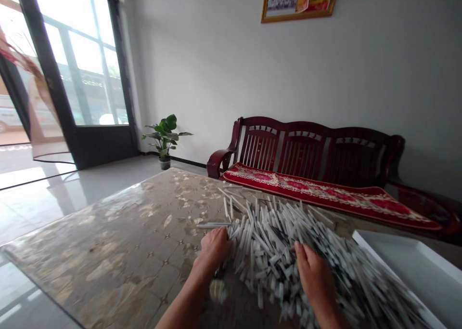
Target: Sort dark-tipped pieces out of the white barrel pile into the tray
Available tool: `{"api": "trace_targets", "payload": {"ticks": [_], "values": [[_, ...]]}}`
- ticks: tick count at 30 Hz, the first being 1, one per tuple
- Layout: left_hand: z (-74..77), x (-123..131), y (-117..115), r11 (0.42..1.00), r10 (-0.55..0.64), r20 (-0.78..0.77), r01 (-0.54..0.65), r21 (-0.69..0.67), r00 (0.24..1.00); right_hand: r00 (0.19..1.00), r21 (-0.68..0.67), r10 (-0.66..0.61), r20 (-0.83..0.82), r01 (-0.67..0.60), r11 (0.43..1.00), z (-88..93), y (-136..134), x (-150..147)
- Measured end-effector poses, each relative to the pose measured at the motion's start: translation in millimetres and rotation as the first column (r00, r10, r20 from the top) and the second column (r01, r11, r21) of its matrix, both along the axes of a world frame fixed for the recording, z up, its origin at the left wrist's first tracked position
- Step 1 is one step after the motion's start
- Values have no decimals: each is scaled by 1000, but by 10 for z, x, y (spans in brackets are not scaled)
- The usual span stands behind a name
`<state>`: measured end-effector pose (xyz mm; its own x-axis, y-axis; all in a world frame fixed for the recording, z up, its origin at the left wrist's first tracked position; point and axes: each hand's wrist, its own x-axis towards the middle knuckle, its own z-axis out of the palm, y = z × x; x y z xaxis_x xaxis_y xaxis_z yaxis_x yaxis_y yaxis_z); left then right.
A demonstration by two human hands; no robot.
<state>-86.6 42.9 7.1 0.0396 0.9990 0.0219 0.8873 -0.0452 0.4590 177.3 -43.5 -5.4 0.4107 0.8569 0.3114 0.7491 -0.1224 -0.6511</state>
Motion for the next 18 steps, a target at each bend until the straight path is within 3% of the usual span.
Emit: {"api": "trace_targets", "payload": {"ticks": [2,4,6,8,14,18], "values": [[-1,27,0,1000,-9,60,9,0,998,995,39,92,-37,-90,995,-7,-20,-129],[12,77,-9,999,-50,230,53,-7,972,980,69,172,-99,-165,984,-12,-41,-263],[35,171,-54,990,-132,449,144,8,884,956,90,229,-183,-216,972,-12,-59,-375],[59,301,-146,965,-249,562,251,75,789,923,116,251,-291,-227,967,-2,-70,-447],[33,620,-474,840,-539,343,458,291,769,754,205,271,-598,-184,961,64,-52,-426],[-17,677,-542,801,-597,311,527,285,740,796,186,320,-514,-261,947,70,-29,-353]]}}
